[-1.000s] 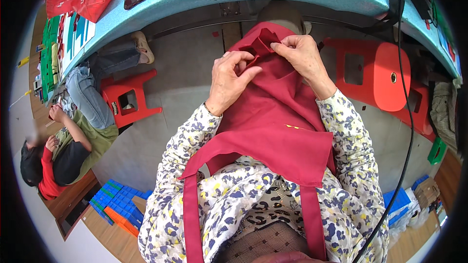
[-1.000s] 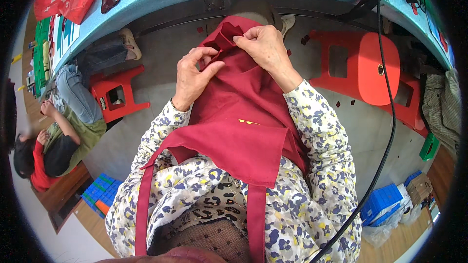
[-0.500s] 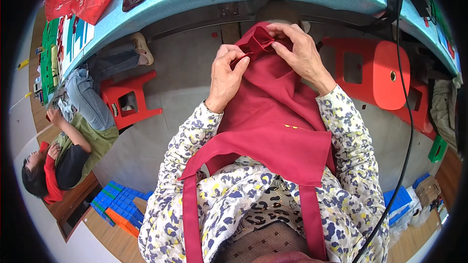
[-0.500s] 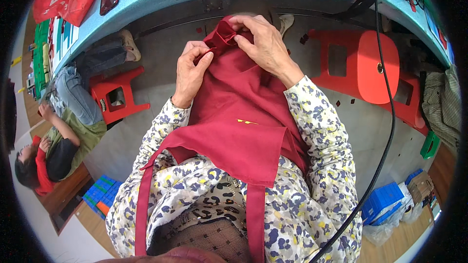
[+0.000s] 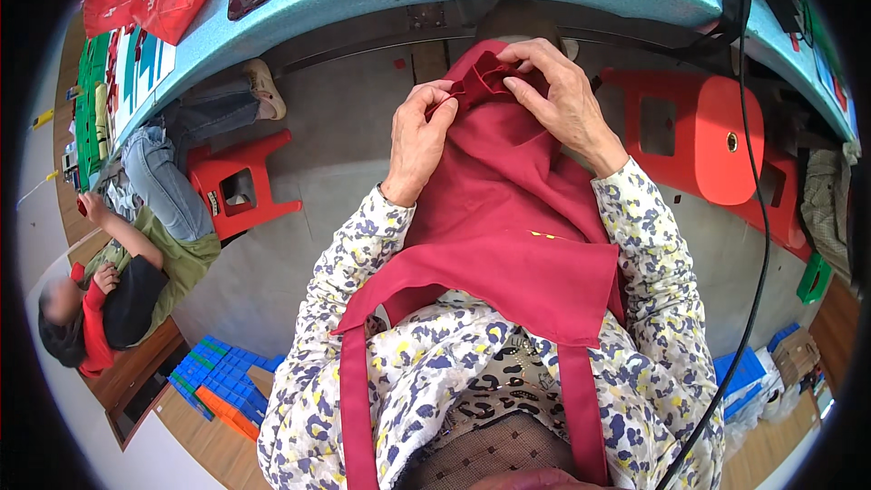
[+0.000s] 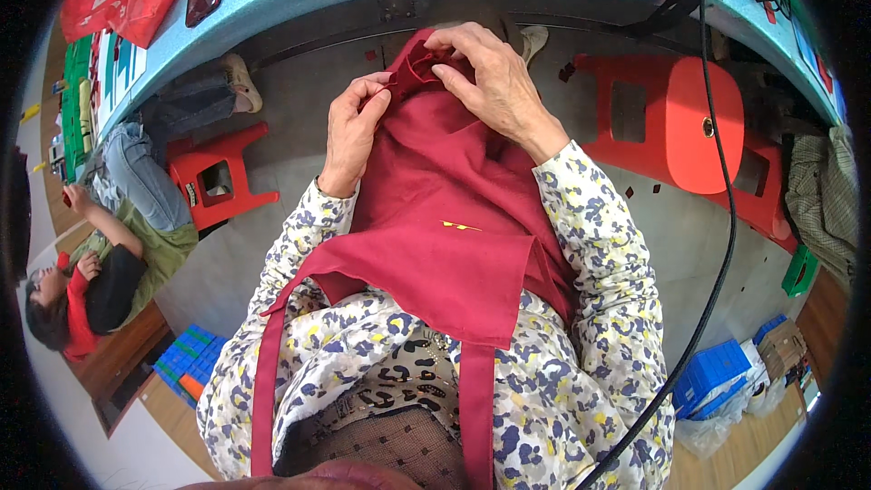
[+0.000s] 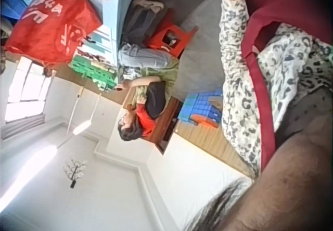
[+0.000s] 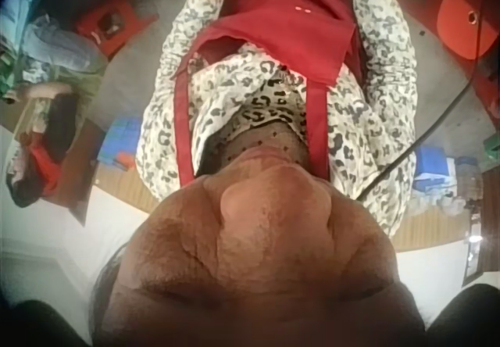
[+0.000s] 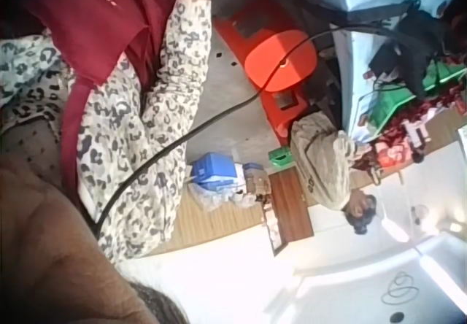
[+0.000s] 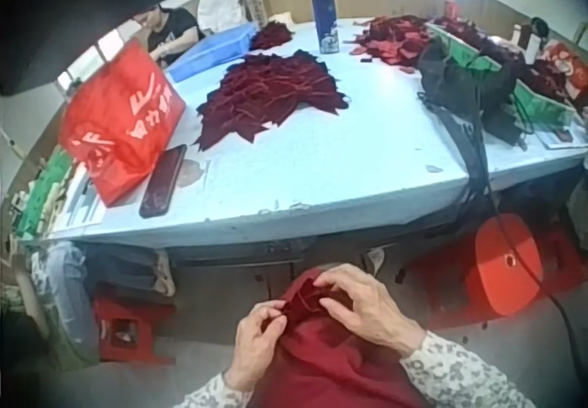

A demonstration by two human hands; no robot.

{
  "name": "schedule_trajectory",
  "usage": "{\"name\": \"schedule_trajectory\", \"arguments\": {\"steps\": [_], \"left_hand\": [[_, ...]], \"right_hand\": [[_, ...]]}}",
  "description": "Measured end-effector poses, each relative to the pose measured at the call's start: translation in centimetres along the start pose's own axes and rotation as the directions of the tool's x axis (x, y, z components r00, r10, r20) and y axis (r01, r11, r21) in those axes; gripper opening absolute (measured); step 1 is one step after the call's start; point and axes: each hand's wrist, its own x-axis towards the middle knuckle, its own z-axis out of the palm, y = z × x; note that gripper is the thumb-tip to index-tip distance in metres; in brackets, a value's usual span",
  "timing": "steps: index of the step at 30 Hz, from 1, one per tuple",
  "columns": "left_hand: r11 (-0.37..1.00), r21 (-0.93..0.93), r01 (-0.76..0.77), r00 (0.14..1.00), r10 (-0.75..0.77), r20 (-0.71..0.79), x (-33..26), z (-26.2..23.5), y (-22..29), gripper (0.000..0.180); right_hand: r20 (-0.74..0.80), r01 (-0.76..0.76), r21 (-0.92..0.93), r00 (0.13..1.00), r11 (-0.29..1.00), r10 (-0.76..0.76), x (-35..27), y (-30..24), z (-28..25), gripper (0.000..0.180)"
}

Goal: Fold and align the edges of a red fabric apron piece.

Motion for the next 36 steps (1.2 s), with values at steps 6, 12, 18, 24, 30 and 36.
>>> {"name": "schedule_trajectory", "arguments": {"steps": [6, 12, 18, 24, 30, 36], "left_hand": [[0.995, 0.088, -0.04, 0.999, 0.038, 0.021, 0.0, -0.1, 0.1, 0.011], [0.964, -0.246, 0.101, 0.994, -0.109, -0.022, 0.0, -0.4, -0.9, 0.008], [0.904, -0.326, 0.276, 0.961, -0.254, 0.108, -0.2, -1.1, 0.1, 0.01], [0.91, -0.346, 0.229, 0.973, -0.224, 0.056, -0.6, -1.1, 0.0, 0.012], [0.947, -0.276, 0.166, 0.986, -0.163, 0.032, -0.8, -1.7, -0.3, 0.013], [0.961, -0.255, 0.106, 0.994, -0.11, -0.002, -0.8, -2.2, 0.1, 0.012]], "right_hand": [[0.036, 0.059, -0.156, 0.998, 0.986, -0.054, -0.3, 0.7, 0.3, 0.018], [0.002, -0.03, 0.005, 1.0, 1.0, 0.03, -0.8, 0.4, 1.0, 0.015], [0.003, -0.138, 0.09, 0.99, 0.986, 0.138, -1.2, -0.1, 1.2, 0.016], [0.029, -0.157, 0.056, 0.987, 0.986, 0.156, -1.6, -0.3, 1.6, 0.019], [-0.025, -0.157, 0.125, 0.987, 0.98, 0.161, -1.3, -0.9, 1.8, 0.023], [0.0, -0.108, 0.104, 0.994, 0.989, 0.109, -1.1, -1.6, 1.3, 0.027]]}}
